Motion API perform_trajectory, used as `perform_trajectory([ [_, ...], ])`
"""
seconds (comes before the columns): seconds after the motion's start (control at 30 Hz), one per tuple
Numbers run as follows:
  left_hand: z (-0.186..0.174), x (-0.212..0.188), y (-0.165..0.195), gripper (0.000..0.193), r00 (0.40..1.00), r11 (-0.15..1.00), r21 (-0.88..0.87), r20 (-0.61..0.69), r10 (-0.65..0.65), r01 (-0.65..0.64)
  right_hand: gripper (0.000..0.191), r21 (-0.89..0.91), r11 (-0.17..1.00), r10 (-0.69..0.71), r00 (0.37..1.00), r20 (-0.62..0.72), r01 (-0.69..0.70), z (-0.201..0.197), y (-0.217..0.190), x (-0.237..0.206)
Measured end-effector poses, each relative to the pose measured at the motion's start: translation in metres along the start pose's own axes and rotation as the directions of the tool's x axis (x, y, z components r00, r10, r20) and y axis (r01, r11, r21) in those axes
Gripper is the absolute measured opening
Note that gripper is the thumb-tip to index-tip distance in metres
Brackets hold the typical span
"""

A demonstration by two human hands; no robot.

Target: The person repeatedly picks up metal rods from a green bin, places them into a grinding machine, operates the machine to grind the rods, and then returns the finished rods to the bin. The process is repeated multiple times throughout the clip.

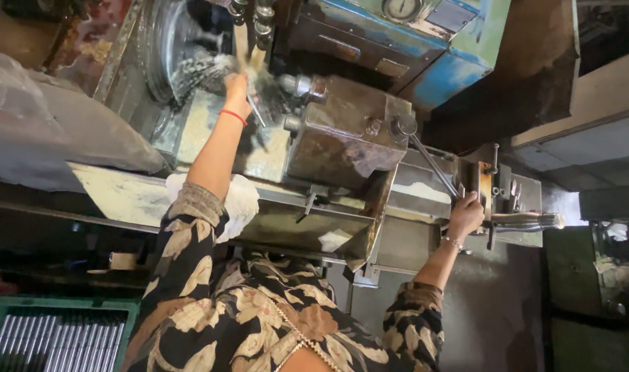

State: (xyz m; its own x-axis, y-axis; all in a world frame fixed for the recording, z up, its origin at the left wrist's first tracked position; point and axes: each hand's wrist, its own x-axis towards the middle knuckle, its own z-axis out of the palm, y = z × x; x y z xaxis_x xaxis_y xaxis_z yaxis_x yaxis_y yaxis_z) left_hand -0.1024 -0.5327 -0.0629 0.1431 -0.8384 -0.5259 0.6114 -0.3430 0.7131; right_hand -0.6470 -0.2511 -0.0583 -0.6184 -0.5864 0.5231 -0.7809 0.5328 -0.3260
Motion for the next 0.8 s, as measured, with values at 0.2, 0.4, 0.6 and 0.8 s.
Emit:
perform_trajectory([
  [0.2,0.005,0.007,-0.001,0.013,0.993,0.995,-0.080,0.094,0.067,-0.060,0.058,-0.049,0.998,0.025,1.000,-0.004,-0.025,0.005,-0.005,0.004],
  [0.4,0.006,0.011,0.004,0.015,0.987,0.991,-0.126,0.140,0.073,-0.055,0.057,-0.034,0.997,0.073,0.997,0.024,-0.072,0.009,-0.011,0.005],
  [0.6,0.003,0.016,0.009,0.022,0.983,0.979,-0.206,0.177,0.049,-0.012,0.054,-0.055,0.982,0.182,0.982,0.047,-0.179,0.014,-0.012,-0.012],
  [0.8,0.006,0.024,0.006,0.023,0.989,0.996,-0.083,0.148,0.001,0.012,0.054,-0.072,0.995,0.071,0.997,0.040,-0.068,0.021,-0.014,0.010],
])
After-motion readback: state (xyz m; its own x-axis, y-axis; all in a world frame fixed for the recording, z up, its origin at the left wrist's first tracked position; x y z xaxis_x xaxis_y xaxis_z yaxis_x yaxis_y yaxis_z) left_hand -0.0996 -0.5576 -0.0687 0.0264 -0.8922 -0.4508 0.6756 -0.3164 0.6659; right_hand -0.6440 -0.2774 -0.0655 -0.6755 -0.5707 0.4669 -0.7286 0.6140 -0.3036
